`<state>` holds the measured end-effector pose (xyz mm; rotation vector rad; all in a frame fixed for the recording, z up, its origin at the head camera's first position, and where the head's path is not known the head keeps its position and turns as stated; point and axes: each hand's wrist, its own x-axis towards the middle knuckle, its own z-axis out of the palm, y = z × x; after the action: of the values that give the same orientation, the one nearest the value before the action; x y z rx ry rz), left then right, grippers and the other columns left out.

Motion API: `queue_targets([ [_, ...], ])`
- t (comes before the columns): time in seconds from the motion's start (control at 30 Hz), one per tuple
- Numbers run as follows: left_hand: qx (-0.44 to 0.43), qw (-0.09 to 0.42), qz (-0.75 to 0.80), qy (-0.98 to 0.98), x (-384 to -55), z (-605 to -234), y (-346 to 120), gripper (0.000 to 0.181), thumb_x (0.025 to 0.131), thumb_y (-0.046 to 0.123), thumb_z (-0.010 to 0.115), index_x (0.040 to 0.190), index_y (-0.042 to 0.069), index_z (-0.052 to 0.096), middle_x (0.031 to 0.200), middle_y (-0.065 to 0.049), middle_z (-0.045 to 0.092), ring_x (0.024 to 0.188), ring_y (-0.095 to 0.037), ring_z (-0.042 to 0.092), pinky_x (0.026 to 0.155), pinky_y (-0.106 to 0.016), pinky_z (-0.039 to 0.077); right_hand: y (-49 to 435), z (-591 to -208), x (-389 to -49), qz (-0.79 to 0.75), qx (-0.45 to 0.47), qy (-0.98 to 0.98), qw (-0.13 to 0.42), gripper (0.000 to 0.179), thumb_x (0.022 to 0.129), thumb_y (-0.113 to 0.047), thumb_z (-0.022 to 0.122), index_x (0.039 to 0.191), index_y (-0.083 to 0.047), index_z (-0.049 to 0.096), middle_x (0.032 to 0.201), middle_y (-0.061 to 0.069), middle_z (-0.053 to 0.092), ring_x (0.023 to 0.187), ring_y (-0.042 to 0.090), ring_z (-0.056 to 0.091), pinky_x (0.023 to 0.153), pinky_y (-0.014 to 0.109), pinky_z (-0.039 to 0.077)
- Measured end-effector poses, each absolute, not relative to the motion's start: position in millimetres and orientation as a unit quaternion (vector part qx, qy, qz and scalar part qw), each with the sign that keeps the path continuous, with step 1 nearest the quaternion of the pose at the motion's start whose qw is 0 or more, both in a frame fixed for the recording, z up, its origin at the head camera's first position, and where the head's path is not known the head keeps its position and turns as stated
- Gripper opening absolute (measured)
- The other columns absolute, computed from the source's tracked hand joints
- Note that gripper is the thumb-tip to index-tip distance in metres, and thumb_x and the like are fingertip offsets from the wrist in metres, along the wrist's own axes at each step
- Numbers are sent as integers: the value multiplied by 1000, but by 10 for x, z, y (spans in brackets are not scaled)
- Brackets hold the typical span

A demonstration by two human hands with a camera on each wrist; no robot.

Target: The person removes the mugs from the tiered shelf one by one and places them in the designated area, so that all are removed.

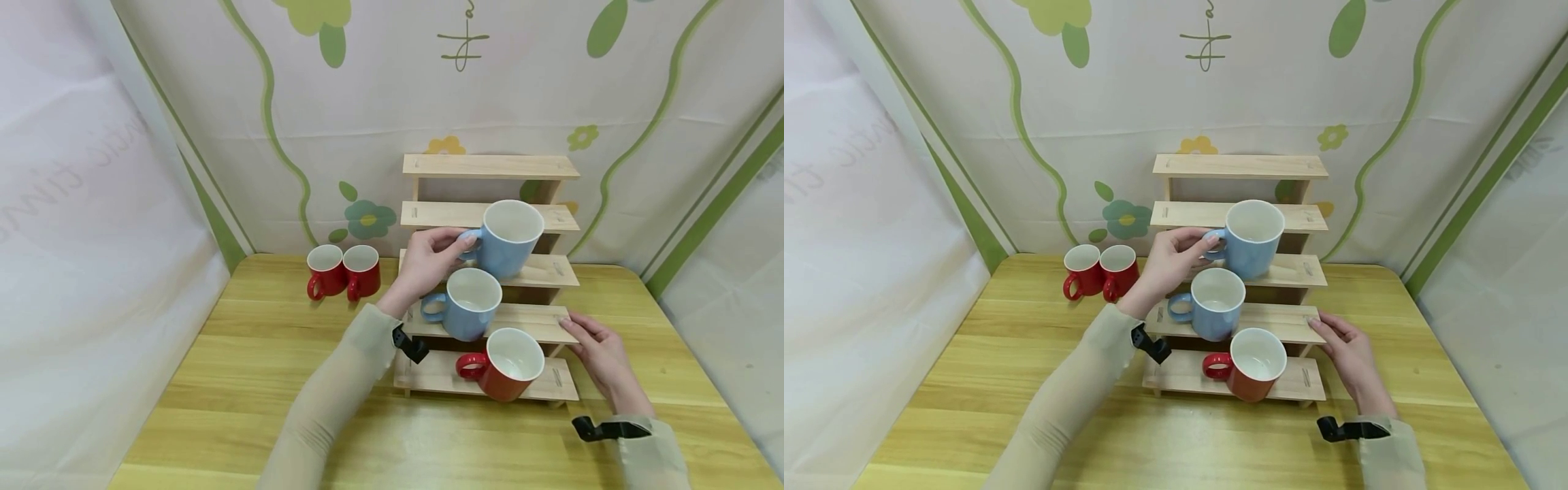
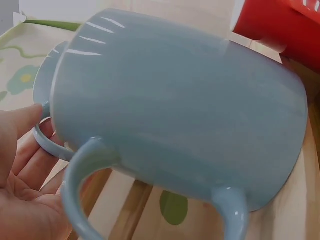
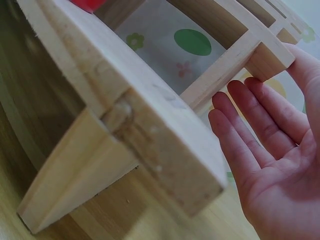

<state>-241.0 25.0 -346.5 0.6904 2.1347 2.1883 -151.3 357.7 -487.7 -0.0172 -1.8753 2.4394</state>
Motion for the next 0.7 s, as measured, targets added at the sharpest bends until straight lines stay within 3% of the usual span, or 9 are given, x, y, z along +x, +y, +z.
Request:
queue_targets([
  [0.2, 228, -10, 696, 681, -2376, -3402, 158, 29, 98, 22, 72, 120, 4, 73, 112, -8, 75, 105, -24, 71, 81, -35, 61, 3577, -4869, -1514, 792, -12, -609, 30, 21, 101, -3, 64, 115, -12, 77, 117, -6, 65, 103, 5, 66, 87, 21, 56],
  [0.5, 215, -46, 707, 672, -2321, -3349, -8, 26, 98, 19, 73, 119, 4, 73, 111, -5, 74, 101, -22, 72, 82, -34, 61, 3571, -4864, -1507, 793, -13, -609, 31, 21, 100, -3, 64, 116, -12, 77, 118, -6, 64, 104, 5, 66, 87, 21, 55],
  [0.7, 217, -72, 728, 646, -2320, -3339, -162, 24, 97, 13, 72, 117, 0, 73, 112, -13, 73, 102, -27, 72, 83, -37, 60, 3567, -4861, -1505, 791, -14, -611, 31, 21, 101, -4, 64, 115, -12, 77, 118, -6, 64, 104, 5, 66, 87, 20, 56],
])
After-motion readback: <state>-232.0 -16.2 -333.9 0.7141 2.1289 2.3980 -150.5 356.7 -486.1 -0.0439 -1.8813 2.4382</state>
